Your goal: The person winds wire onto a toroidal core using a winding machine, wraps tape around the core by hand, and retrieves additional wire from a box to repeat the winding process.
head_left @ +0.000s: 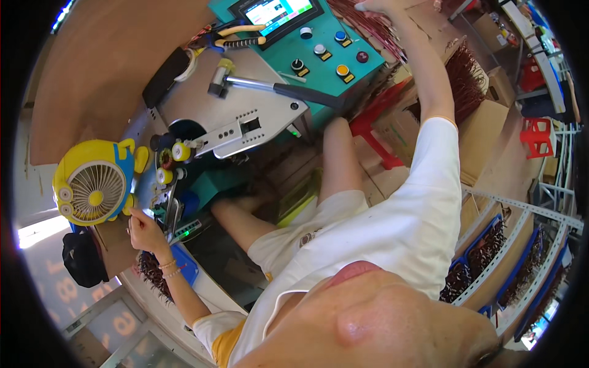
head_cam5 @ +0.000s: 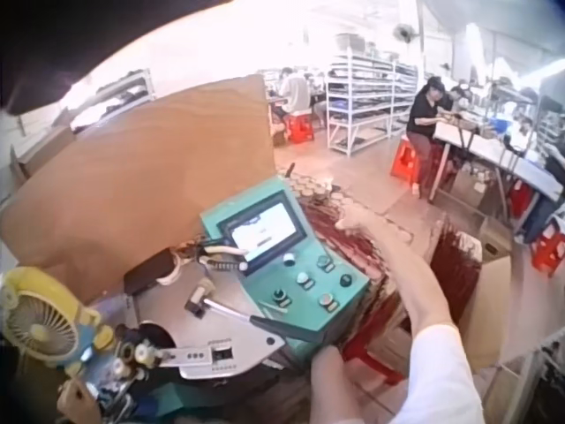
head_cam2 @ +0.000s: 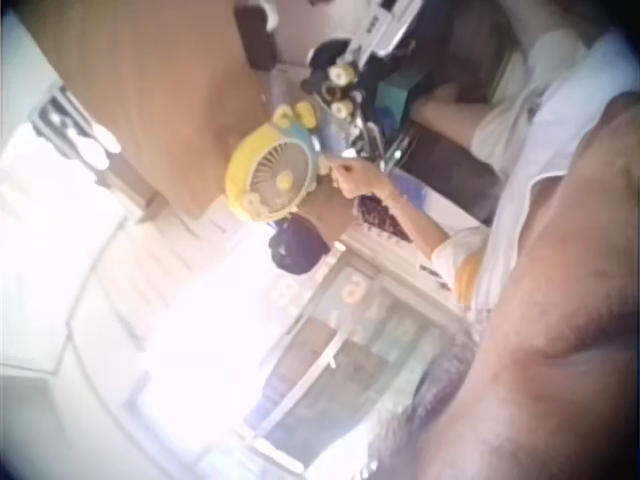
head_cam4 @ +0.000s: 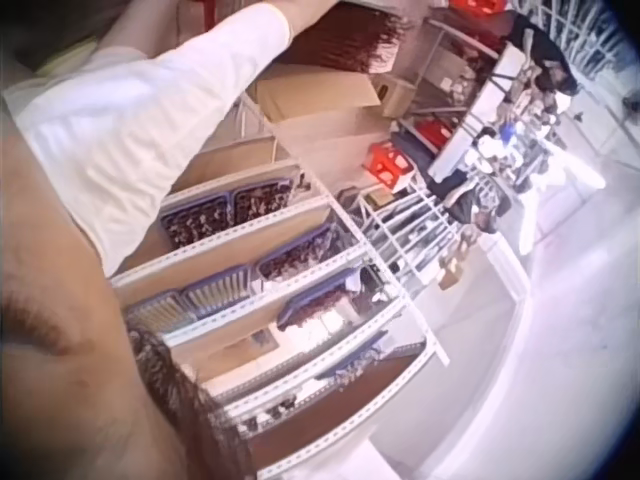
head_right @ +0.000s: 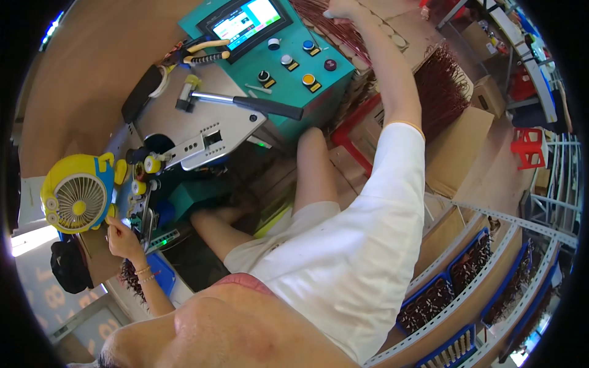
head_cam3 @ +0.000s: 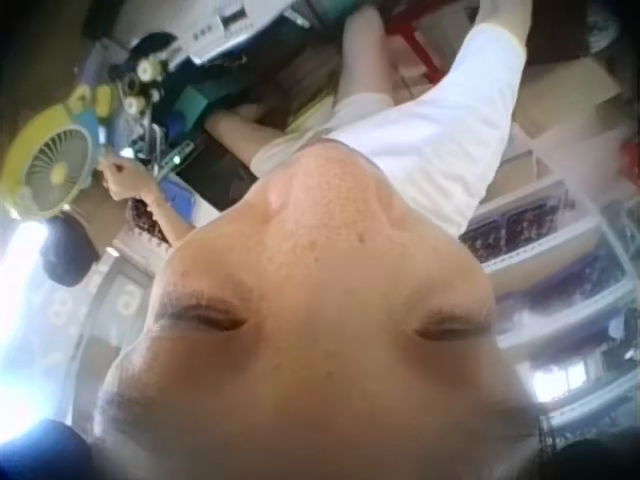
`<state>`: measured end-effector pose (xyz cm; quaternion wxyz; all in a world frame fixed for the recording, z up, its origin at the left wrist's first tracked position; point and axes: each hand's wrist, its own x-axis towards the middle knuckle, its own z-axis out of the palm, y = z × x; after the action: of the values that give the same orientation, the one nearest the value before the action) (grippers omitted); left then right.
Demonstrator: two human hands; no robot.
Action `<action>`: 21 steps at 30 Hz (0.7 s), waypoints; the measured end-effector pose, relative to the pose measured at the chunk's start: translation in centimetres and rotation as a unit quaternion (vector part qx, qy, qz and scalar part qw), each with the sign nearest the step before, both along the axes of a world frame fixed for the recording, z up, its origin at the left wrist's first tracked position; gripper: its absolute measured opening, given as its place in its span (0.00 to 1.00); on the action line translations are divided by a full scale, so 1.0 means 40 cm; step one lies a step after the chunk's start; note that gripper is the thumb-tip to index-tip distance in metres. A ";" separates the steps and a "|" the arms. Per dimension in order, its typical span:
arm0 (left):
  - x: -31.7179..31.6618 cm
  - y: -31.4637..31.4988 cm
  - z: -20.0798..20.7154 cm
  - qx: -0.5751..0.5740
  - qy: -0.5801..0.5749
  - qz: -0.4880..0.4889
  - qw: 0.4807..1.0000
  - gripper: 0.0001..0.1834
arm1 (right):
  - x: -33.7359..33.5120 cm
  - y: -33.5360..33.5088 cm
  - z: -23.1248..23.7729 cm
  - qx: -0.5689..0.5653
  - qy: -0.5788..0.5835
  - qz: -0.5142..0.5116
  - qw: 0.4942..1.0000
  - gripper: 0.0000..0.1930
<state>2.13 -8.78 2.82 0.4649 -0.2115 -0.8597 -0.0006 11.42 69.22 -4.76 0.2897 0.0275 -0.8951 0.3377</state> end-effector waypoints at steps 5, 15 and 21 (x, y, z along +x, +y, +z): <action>0.029 -0.013 0.008 -0.015 0.004 0.004 1.000 0.24 | -0.194 -0.097 -0.050 0.029 -0.383 -0.242 0.891 0.15; -0.006 0.023 -0.019 0.009 -0.022 -0.011 1.000 0.24 | -0.226 0.028 -0.119 0.017 -0.340 -0.305 0.889 0.11; -0.011 0.041 -0.018 0.001 -0.013 0.000 1.000 0.25 | -0.112 0.068 -0.103 0.199 -0.290 -0.346 0.870 0.11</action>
<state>1.71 -7.12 2.11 0.4541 -0.2114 -0.8655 -0.0041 6.92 71.94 -8.87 0.1042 -0.3260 -0.9393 0.0235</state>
